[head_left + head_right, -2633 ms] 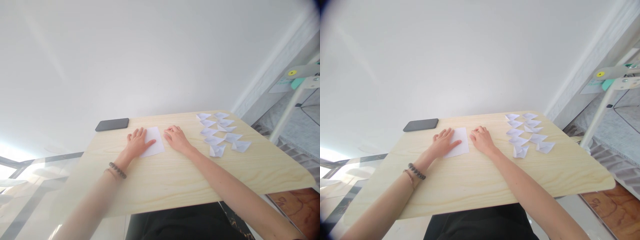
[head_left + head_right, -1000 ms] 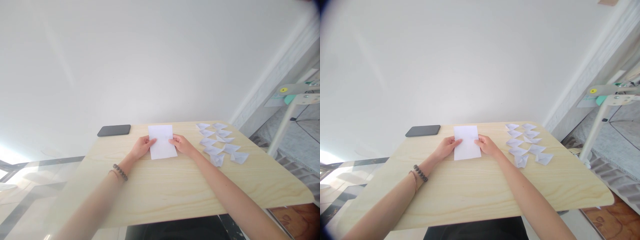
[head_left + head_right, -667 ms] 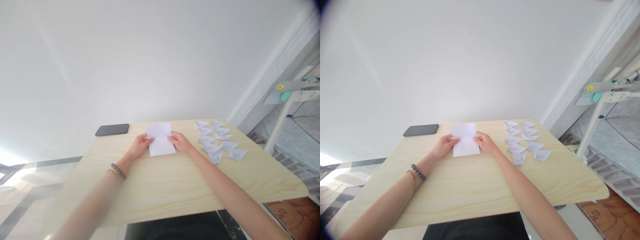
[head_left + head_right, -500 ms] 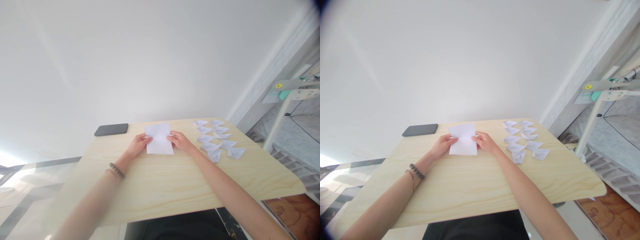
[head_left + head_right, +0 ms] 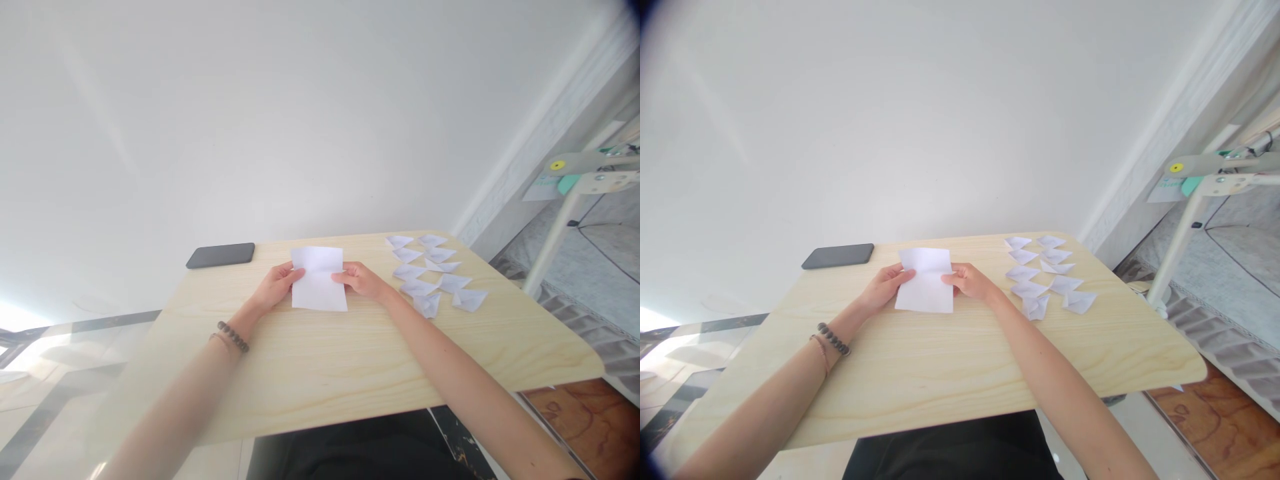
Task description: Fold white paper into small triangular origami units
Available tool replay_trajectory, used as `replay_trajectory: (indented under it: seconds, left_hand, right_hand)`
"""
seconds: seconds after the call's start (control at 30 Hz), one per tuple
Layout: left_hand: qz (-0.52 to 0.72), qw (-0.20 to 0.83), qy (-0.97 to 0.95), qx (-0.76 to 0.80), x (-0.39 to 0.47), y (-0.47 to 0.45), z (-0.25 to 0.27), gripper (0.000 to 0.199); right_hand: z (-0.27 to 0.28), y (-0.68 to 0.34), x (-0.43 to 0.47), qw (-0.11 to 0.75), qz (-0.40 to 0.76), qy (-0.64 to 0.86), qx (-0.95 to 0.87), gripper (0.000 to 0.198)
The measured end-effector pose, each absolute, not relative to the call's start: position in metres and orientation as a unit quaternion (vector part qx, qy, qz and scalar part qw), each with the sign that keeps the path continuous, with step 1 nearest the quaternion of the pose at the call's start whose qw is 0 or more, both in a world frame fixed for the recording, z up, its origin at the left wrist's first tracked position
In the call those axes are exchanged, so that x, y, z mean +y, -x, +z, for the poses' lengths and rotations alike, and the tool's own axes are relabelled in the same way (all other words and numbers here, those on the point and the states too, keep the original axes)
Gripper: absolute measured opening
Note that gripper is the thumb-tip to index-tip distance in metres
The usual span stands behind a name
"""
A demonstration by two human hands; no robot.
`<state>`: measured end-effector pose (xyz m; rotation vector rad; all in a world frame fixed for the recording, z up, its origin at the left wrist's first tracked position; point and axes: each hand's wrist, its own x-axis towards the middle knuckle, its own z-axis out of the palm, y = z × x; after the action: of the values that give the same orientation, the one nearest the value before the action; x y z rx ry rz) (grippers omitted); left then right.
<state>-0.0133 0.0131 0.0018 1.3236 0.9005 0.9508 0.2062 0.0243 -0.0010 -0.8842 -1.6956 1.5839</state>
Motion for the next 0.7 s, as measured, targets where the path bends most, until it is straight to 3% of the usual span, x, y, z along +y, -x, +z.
replay_trajectory:
  seconds: [0.13,0.37,0.53,0.7]
  left_hand:
    - [0.438,0.582,-0.564,0.389,0.016,0.01,-0.001,0.046]
    - [0.479,0.475,-0.591,0.442,0.036,0.002,-0.01,0.044]
    - [0.488,0.408,-0.596,0.49,0.051,-0.001,-0.011,0.042]
    - [0.497,0.453,-0.578,0.463,0.047,-0.001,-0.008,0.047]
  right_hand:
    - [-0.008,-0.201,0.029,0.366,0.569,0.356,-0.645,0.028]
    - [-0.018,-0.186,0.051,0.455,0.4,0.441,-0.662,0.03]
    - [-0.018,-0.181,0.066,0.451,0.363,0.449,-0.681,0.029]
    - [-0.016,-0.18,0.067,0.465,0.386,0.427,-0.673,0.031]
